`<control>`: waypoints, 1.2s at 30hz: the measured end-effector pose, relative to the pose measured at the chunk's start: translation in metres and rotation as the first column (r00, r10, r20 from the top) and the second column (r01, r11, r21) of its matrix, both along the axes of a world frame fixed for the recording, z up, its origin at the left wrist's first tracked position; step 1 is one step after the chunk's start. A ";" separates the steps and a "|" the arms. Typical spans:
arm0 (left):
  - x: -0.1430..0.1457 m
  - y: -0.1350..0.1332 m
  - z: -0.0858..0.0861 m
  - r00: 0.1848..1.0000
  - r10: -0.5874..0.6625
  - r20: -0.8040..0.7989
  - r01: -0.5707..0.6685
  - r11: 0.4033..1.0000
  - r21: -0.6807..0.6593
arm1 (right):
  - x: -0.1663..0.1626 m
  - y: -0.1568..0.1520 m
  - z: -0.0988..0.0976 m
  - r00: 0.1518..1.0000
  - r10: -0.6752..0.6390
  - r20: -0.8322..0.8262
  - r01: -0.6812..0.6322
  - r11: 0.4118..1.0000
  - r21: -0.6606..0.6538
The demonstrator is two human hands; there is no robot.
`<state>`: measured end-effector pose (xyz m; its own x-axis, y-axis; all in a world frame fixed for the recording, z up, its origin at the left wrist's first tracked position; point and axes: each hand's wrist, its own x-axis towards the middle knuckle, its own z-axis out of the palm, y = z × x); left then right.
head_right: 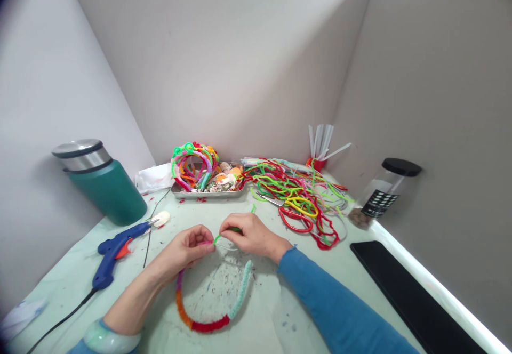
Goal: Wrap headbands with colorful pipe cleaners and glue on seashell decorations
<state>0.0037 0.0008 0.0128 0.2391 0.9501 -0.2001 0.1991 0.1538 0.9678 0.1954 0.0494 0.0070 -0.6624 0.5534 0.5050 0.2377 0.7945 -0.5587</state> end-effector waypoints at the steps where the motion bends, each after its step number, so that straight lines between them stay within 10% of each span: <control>1: 0.000 0.000 0.000 1.000 0.003 -0.004 -0.003 1.000 -0.003 | 0.000 0.000 0.000 1.000 0.003 0.002 -0.003 1.000 0.005; 21: 0.002 -0.001 0.001 0.989 0.041 -0.140 -0.023 0.991 0.131 | 0.000 -0.001 0.000 0.999 -0.007 0.034 0.007 1.000 0.005; 36: -0.001 -0.001 0.002 0.994 -0.007 -0.111 0.055 0.900 0.433 | -0.005 -0.002 -0.002 0.993 0.084 -0.086 -0.117 0.828 -0.548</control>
<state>0.0023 0.0002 0.0146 0.2699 0.9406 0.2060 0.3004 -0.2855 0.9101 0.1907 0.0471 0.0048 -0.7095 0.6829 0.1738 0.1283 0.3677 -0.9210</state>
